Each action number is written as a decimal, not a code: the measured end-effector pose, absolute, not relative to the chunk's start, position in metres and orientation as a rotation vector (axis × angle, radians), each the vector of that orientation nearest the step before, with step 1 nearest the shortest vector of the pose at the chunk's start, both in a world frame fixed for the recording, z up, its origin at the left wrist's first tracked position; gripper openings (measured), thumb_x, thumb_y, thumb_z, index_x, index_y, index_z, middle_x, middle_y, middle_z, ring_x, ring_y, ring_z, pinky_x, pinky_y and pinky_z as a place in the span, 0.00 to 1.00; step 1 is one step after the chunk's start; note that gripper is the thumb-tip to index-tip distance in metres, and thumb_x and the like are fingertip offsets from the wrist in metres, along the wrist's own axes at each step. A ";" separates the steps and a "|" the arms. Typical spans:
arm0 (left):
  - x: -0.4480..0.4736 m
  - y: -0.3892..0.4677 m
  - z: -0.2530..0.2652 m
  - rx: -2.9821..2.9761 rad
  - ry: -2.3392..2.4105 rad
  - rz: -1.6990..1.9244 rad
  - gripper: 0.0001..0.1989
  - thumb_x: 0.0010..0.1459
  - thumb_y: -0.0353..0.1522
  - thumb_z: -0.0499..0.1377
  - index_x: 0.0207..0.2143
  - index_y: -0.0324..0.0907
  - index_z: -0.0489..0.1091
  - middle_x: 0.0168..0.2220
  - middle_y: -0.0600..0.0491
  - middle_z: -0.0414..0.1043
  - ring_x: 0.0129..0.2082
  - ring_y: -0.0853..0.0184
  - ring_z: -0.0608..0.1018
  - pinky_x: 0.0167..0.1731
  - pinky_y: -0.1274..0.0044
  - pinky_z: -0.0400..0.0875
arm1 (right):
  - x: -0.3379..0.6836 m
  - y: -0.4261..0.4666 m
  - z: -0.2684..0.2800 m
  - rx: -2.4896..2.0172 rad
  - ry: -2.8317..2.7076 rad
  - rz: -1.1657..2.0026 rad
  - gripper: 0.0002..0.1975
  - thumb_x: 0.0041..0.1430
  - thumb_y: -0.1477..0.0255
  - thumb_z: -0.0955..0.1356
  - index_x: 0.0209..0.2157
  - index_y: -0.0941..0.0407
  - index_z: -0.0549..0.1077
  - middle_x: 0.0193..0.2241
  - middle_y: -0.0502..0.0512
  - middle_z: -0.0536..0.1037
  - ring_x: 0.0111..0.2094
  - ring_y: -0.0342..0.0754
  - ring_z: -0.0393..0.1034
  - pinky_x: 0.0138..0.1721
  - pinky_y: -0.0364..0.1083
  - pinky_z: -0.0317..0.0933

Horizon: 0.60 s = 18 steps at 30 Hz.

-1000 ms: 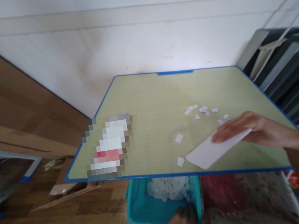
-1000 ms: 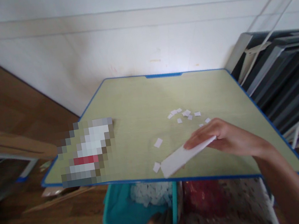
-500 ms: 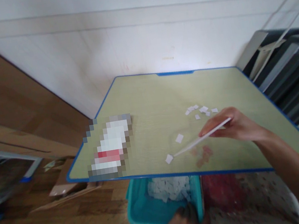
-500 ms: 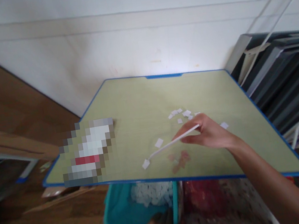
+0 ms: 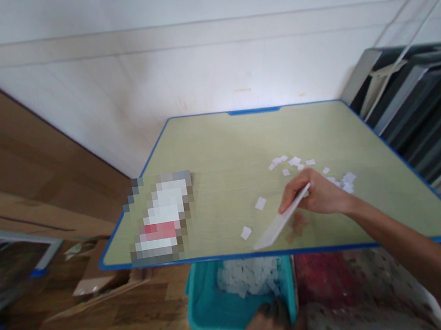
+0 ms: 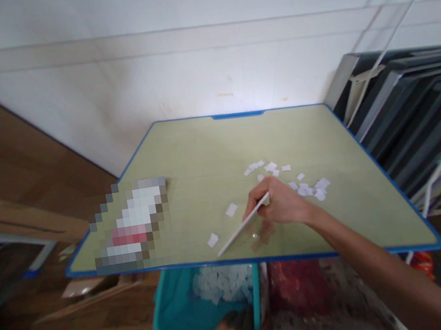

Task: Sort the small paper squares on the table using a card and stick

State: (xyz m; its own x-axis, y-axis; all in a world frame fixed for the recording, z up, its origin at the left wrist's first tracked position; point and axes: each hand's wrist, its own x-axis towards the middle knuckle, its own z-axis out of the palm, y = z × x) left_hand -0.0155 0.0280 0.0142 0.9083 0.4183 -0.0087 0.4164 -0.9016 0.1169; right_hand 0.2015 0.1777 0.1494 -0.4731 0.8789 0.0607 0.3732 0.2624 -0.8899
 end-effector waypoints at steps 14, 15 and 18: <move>-0.016 0.028 0.019 3.002 0.674 0.050 0.24 0.51 0.29 0.64 0.49 0.40 0.61 0.28 0.50 0.74 0.22 0.61 0.76 0.20 0.73 0.73 | 0.261 0.164 0.159 -1.242 -1.918 1.228 0.09 0.41 0.79 0.65 0.19 0.59 0.78 0.18 0.52 0.79 0.21 0.46 0.73 0.23 0.40 0.63; -0.017 0.028 0.018 3.010 0.673 0.054 0.24 0.50 0.29 0.64 0.49 0.39 0.60 0.28 0.50 0.74 0.22 0.61 0.76 0.20 0.73 0.73 | 0.264 0.162 0.161 -1.254 -1.909 1.219 0.08 0.41 0.79 0.65 0.19 0.59 0.78 0.18 0.52 0.79 0.21 0.46 0.73 0.22 0.40 0.63; -0.017 0.029 0.014 3.010 0.671 0.049 0.23 0.51 0.30 0.64 0.48 0.40 0.61 0.28 0.50 0.74 0.22 0.61 0.75 0.20 0.73 0.72 | 0.274 0.153 0.172 -1.306 -1.834 1.150 0.06 0.41 0.78 0.68 0.21 0.59 0.78 0.20 0.53 0.79 0.22 0.46 0.73 0.24 0.41 0.63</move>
State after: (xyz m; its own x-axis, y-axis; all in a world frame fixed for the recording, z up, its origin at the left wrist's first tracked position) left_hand -0.0169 0.0286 0.0141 0.9048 0.4254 0.0183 0.4235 -0.9037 0.0629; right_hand 0.2745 0.1532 0.1722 -0.3330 0.9429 -0.0096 0.4194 0.1390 -0.8971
